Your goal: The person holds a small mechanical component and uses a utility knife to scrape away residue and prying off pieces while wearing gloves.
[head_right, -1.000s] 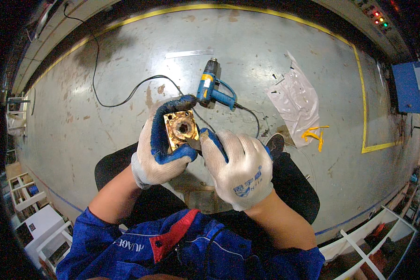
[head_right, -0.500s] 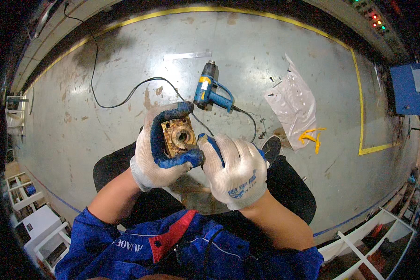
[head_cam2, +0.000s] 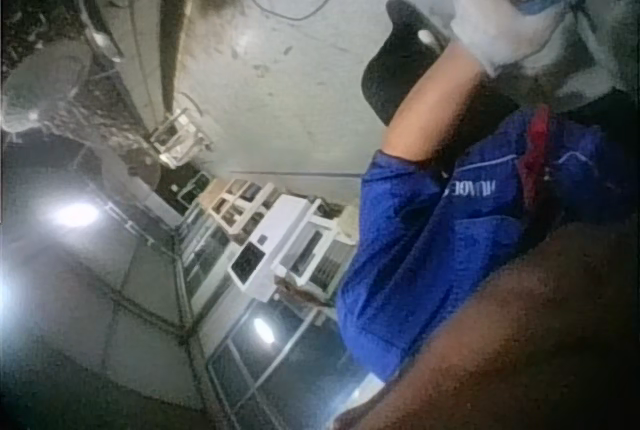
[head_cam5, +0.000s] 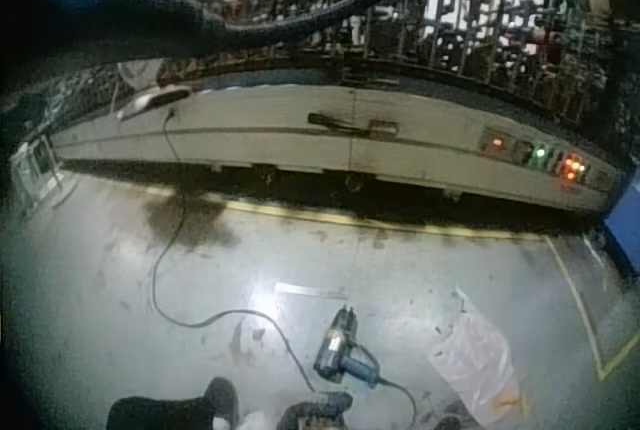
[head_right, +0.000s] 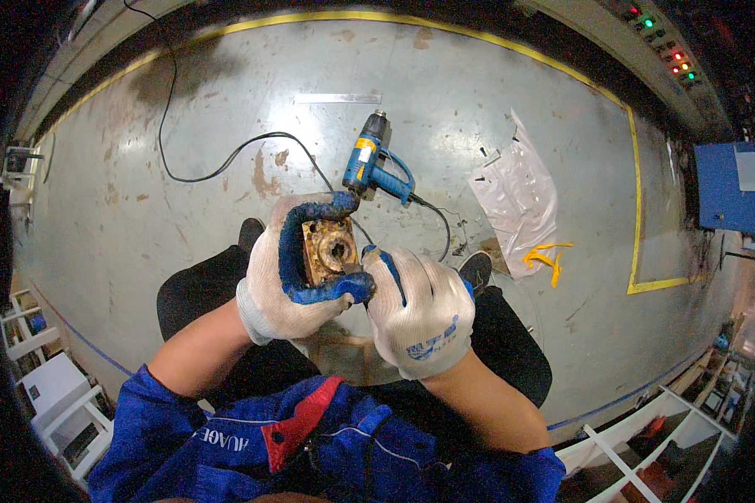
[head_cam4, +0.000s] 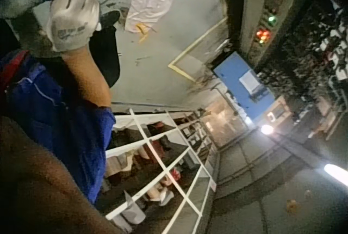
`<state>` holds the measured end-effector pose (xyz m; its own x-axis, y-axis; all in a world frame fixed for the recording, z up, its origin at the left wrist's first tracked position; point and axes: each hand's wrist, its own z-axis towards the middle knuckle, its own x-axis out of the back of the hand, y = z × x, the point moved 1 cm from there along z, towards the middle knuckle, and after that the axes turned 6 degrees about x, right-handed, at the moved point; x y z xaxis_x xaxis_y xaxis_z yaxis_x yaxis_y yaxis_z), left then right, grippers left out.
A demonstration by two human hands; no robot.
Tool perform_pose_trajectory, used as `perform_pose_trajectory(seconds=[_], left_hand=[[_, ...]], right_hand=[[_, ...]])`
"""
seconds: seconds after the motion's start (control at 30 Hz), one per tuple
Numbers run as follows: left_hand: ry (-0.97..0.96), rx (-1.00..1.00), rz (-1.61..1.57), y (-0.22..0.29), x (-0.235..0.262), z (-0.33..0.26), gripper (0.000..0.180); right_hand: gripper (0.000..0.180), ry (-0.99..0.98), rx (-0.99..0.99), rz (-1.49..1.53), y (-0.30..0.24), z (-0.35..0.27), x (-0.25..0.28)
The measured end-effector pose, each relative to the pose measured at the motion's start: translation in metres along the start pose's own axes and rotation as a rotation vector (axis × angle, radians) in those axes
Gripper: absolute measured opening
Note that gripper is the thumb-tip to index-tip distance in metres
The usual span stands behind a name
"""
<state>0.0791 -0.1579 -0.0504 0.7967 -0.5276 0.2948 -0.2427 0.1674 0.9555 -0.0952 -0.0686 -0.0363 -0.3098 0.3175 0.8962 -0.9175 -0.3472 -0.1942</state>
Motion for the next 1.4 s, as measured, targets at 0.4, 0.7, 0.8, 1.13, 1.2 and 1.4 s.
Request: perform_pose_trajectory(seconds=[0.4, 0.7, 0.8, 1.13, 1.2, 1.4], left_hand=[[0.009, 0.176, -0.189, 0.009, -0.002, 0.002, 0.079], [0.039, 0.126, -0.118, 0.005, -0.004, 0.003, 0.078], [0.052, 0.121, -0.118, 0.003, -0.005, 0.003, 0.078], [-0.057, 0.225, -0.262, -0.001, -0.001, 0.006, 0.094], [-0.051, 0.119, -0.124, -0.005, 0.005, 0.008, 0.096], [-0.065, -0.011, 0.072, -0.003, 0.011, 0.012, 0.101]], right_hand=[[0.037, 0.035, 0.007, -0.020, 0.001, 0.003, -0.007], [0.034, 0.034, 0.005, -0.054, 0.001, 0.006, -0.006], [0.035, 0.046, 0.003, -0.056, 0.001, 0.004, -0.009], [0.050, 0.002, -0.036, 0.050, 0.002, 0.006, -0.005], [0.054, -0.033, -0.042, 0.084, 0.003, 0.006, -0.003], [0.058, -0.056, -0.011, 0.056, 0.004, 0.003, -0.004]])
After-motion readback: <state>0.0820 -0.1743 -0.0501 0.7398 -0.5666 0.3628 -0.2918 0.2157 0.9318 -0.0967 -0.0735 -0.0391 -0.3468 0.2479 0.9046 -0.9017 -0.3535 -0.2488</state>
